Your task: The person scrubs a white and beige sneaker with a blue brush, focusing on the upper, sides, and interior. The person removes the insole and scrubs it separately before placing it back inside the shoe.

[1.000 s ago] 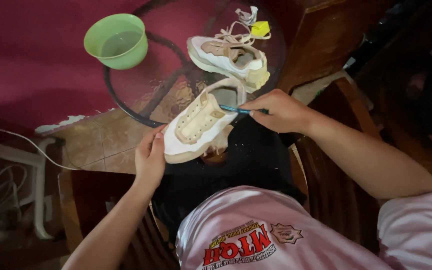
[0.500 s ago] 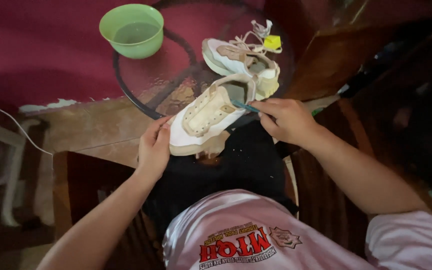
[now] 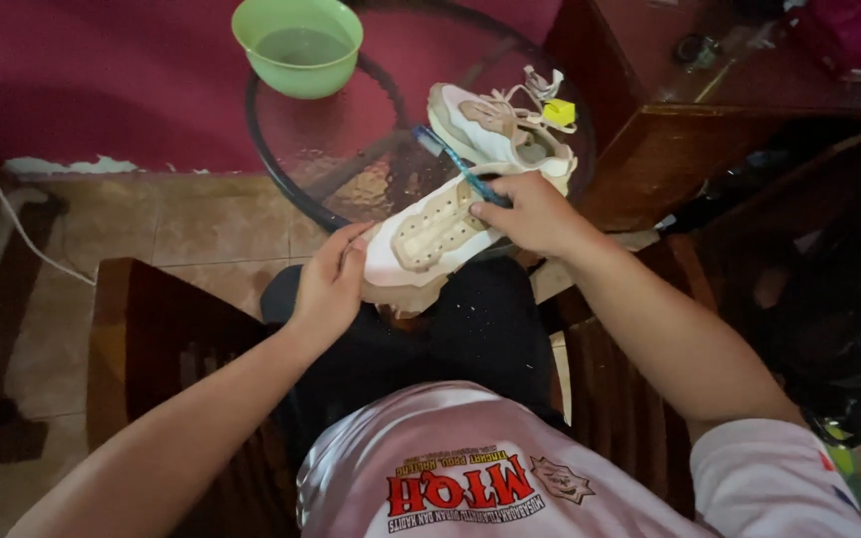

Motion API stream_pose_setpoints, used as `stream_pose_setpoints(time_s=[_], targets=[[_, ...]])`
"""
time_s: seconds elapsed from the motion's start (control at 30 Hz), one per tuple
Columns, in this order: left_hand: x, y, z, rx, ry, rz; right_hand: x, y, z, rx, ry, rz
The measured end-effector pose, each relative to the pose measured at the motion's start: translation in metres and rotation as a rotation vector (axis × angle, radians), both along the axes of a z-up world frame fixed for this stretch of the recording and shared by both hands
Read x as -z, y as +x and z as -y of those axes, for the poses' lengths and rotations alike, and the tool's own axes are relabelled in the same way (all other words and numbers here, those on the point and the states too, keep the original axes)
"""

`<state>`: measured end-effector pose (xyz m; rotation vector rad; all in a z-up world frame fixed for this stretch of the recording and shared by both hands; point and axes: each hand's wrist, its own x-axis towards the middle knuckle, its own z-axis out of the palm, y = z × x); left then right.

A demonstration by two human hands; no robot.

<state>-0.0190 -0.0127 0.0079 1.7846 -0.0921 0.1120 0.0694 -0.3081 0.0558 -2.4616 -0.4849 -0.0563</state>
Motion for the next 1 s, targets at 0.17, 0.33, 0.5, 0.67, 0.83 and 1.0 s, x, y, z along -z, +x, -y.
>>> stream_pose_setpoints(time_s=[0.17, 0.33, 0.5, 0.67, 0.83, 1.0], targets=[[0.0, -0.004, 0.004, 0.033, -0.036, -0.012, -0.006, -0.004, -0.015, 0.027, 0.107, 0.01], [0.0, -0.004, 0.003, 0.057, 0.184, 0.282, -0.002, -0.01, -0.02, 0.074, 0.148, 0.107], [0.013, 0.007, 0.0, 0.047, 0.257, 0.345, -0.001, -0.023, -0.037, -0.056, 0.128, 0.567], [0.016, 0.025, -0.005, 0.06, 0.28, 0.056, -0.008, -0.041, -0.044, -0.176, 0.058, 0.679], [0.016, 0.023, 0.008, 0.034, 0.363, -0.03, -0.053, -0.075, -0.084, -0.221, -0.068, 0.559], [0.035, 0.033, 0.005, 0.012, 0.255, 0.004, -0.075, -0.031, -0.07, -0.21, -0.036, 0.38]])
